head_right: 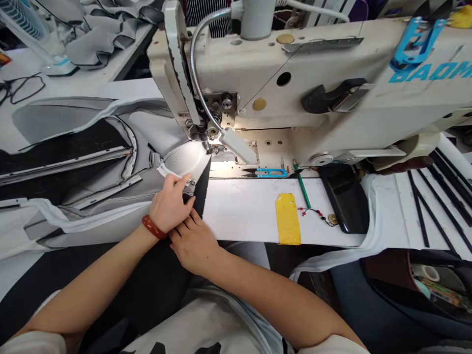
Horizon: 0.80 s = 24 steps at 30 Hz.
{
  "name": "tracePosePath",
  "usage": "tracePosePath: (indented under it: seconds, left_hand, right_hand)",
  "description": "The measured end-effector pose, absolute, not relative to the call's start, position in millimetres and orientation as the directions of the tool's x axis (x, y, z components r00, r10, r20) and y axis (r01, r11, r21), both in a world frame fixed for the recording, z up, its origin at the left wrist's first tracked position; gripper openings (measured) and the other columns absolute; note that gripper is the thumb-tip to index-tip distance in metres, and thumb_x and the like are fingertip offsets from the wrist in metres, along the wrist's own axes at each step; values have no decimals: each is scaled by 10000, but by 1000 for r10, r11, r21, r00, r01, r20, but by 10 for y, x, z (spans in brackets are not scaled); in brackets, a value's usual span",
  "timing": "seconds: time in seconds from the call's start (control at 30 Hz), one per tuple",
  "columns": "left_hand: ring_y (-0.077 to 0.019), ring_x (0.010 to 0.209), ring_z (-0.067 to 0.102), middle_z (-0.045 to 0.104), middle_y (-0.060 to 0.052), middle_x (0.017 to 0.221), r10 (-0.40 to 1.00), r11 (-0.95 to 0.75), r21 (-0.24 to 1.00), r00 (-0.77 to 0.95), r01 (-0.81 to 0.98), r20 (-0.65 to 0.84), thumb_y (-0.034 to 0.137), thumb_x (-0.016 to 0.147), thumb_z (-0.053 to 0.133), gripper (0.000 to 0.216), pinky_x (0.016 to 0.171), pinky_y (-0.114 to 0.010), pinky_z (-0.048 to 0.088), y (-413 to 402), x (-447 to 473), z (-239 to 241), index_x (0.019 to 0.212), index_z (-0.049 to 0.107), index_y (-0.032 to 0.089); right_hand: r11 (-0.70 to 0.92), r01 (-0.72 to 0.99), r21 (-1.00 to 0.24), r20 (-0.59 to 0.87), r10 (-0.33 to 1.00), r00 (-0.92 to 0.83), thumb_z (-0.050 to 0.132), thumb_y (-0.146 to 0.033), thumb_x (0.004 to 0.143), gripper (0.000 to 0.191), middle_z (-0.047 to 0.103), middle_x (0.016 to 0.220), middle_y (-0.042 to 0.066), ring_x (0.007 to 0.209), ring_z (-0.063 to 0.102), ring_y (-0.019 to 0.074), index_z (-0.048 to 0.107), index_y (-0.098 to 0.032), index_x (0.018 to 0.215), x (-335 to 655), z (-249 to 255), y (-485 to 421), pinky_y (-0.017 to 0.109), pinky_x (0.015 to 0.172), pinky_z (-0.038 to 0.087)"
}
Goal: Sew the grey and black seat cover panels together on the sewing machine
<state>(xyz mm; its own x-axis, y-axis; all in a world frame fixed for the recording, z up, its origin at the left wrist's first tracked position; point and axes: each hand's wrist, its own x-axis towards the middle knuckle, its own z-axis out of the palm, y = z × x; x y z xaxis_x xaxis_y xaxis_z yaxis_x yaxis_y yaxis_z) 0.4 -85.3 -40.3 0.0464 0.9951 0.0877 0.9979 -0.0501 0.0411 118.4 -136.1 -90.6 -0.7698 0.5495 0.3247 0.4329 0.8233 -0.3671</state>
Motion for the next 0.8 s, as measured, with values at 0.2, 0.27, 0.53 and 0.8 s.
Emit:
tracePosePath:
  seconds: [0.2, 0.27, 0.53, 0.8]
  left_hand:
    - [-187, 730, 649, 628, -61, 1039, 995, -77, 37, 80, 996, -64, 92, 761, 502, 414, 670, -324, 520, -676, 55, -361, 1084, 708, 250]
    - [-190, 747, 651, 632, -63, 1025, 994, -76, 36, 79, 996, -81, 102, 778, 504, 377, 691, -324, 525, -633, 85, -362, 1056, 717, 242]
    - [-231, 911, 651, 639, -68, 1045, 994, -65, 94, 72, 993, -79, 171, 854, 494, 295, 845, -361, 526, -368, 188, -437, 1028, 726, 228]
    - [-270, 956, 650, 642, -102, 1058, 997, -76, 73, 76, 994, -2, 190, 836, 496, 275, 821, -375, 526, -3, 257, -491, 981, 730, 199]
  right_hand:
    - [816, 447, -366, 305, 559, -771, 477, -309, 972, 419, 607, 1289, 182, 1279, 474, 340, 569, -43, 1283, 1184, -880, -1356, 558, 1171, 279]
    - [815, 448, -367, 304, 561, -770, 471, -306, 974, 419, 613, 1279, 180, 1269, 482, 338, 568, -44, 1286, 1191, -879, -1332, 561, 1171, 276]
    - [807, 458, -373, 287, 570, -770, 450, -311, 988, 387, 635, 1251, 172, 1247, 506, 318, 608, -55, 1231, 1236, -858, -1092, 560, 1189, 237]
    - [808, 468, -357, 265, 568, -779, 452, -308, 991, 359, 660, 1223, 171, 1252, 514, 325, 636, -65, 1180, 1229, -863, -741, 571, 1193, 231]
